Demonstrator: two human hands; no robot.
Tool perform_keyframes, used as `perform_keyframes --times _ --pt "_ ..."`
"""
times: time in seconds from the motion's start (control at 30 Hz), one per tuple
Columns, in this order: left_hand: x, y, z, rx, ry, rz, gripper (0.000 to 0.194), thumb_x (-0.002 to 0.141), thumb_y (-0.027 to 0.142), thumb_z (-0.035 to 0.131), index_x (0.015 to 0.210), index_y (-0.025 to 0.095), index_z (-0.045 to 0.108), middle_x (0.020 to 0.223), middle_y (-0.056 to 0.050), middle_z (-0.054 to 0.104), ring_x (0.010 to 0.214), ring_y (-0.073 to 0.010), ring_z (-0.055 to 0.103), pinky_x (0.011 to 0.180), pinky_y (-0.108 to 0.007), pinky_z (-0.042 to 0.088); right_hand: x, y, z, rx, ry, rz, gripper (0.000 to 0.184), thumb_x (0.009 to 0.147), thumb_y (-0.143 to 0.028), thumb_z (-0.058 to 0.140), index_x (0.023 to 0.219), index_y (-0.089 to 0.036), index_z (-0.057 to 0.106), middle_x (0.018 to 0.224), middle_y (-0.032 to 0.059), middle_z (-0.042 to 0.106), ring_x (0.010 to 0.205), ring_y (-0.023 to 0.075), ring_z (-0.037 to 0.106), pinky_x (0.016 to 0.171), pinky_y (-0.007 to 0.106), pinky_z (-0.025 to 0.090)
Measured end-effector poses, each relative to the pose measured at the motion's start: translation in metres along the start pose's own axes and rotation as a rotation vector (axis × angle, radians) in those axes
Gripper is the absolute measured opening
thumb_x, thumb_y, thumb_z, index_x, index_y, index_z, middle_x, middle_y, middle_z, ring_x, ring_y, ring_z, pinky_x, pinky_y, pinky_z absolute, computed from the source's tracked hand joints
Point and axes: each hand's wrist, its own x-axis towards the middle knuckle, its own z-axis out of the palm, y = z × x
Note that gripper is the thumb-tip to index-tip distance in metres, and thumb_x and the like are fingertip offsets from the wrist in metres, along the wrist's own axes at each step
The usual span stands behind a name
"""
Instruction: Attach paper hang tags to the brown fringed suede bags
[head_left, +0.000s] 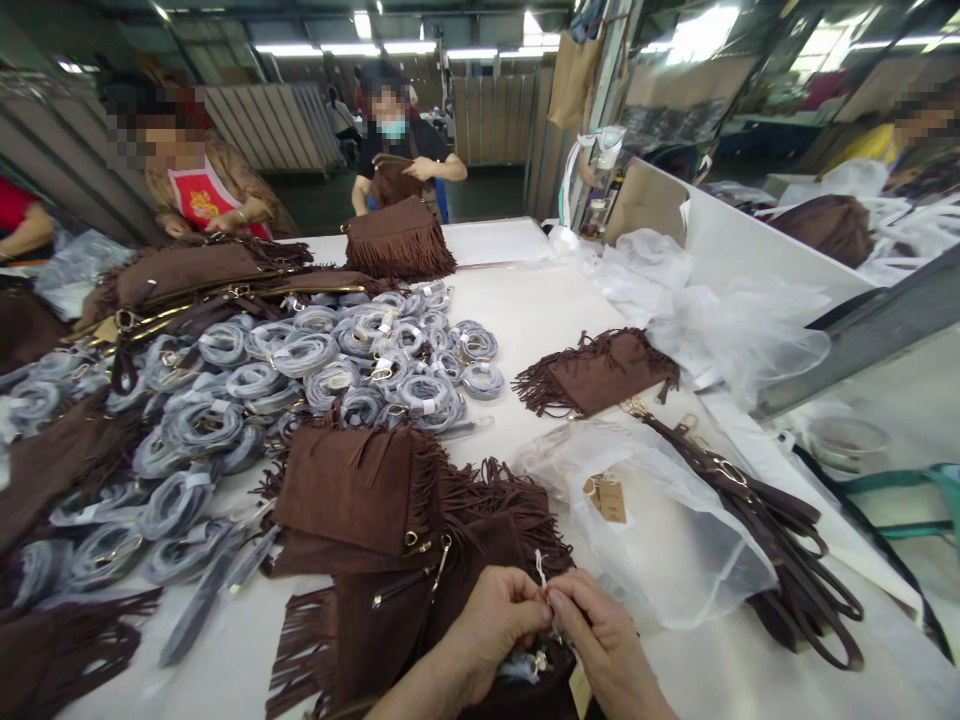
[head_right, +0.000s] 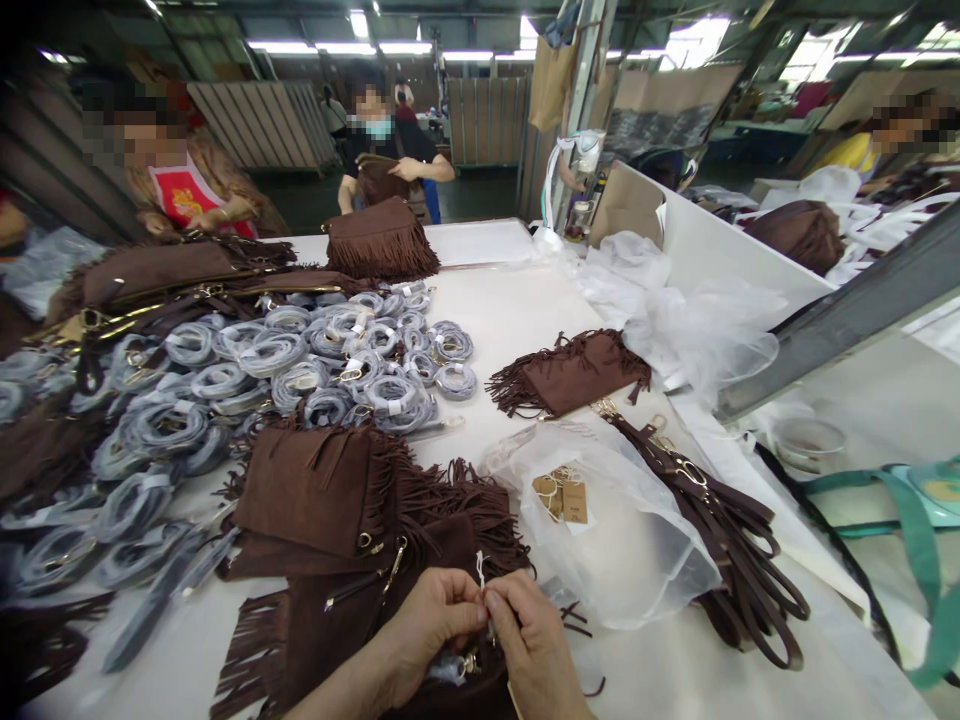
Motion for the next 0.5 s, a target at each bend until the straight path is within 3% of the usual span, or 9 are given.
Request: perform_keyframes --times 0.5 --pt "-0.0011 0.0045 -0.0015 -0.144 0.075 0.083 0.003 0.048 0.016 0.054 0.050 0.013 0.056 0.035 0.005 0.044 0.036 -0.0046 0.030 0.043 -0.021 0.018 -0.0003 0.0076 0.0028 -0.109 0.036 -0.054 0.020 0.089 -0.027 0.040 0.078 -0.021 0.056 0.074 -0.0005 0.054 0.070 0.0144 0.053 0.064 0.023 0.041"
